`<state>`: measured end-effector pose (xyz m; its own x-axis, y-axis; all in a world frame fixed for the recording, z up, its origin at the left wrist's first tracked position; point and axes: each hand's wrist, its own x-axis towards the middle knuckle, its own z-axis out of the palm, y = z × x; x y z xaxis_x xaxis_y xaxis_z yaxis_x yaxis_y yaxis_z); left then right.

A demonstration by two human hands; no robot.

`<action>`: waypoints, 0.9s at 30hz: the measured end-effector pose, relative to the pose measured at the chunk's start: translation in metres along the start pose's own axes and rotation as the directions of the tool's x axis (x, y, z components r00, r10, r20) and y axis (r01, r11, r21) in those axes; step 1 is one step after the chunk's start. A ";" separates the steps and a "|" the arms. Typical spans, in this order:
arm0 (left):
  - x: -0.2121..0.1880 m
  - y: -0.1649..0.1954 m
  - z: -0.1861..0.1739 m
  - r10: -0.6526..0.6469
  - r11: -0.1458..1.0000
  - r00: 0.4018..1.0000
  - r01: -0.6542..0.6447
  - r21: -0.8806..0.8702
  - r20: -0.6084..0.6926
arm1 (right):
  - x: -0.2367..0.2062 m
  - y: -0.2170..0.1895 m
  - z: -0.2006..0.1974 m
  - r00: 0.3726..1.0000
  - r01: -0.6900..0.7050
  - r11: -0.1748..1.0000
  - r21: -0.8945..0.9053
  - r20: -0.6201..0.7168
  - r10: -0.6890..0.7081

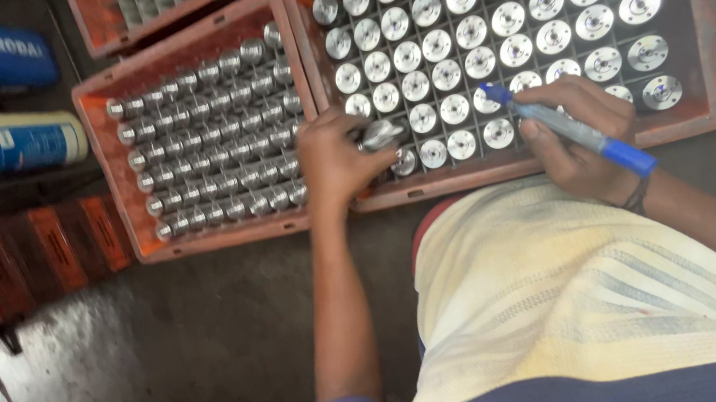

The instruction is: The person picks small cylindrical metal parts from a crate, marks each with a blue marker, and places them into a second crate. The process is repeated continuously across multiple parts.

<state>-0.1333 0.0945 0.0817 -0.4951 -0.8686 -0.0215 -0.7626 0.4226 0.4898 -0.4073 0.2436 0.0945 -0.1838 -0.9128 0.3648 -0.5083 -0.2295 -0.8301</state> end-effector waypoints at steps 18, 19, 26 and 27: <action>-0.002 0.038 0.098 -0.296 0.082 0.947 0.158 -0.984 0.128 | 0.004 -0.003 0.031 0.957 0.241 0.965 0.106 0.140 -0.254; -0.002 0.037 0.099 -0.287 0.061 0.947 0.169 -0.984 0.145 | 0.004 -0.002 0.033 0.943 0.280 0.949 0.143 0.144 -0.300; -0.008 0.034 0.083 -0.302 -0.142 0.915 0.233 -0.962 0.266 | 0.002 -0.003 0.035 0.927 0.299 0.937 0.179 0.177 -0.330; -0.009 0.034 0.074 -0.328 -0.126 0.904 0.246 -0.961 0.274 | 0.002 -0.004 0.034 0.912 0.326 0.924 0.202 0.190 -0.363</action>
<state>-0.1857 0.1355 0.0345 -0.3117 -0.8529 -0.4189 0.3748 -0.5154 0.7706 -0.3773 0.2312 0.0841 0.1766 -0.8132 0.5546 -0.3595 -0.5778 -0.7328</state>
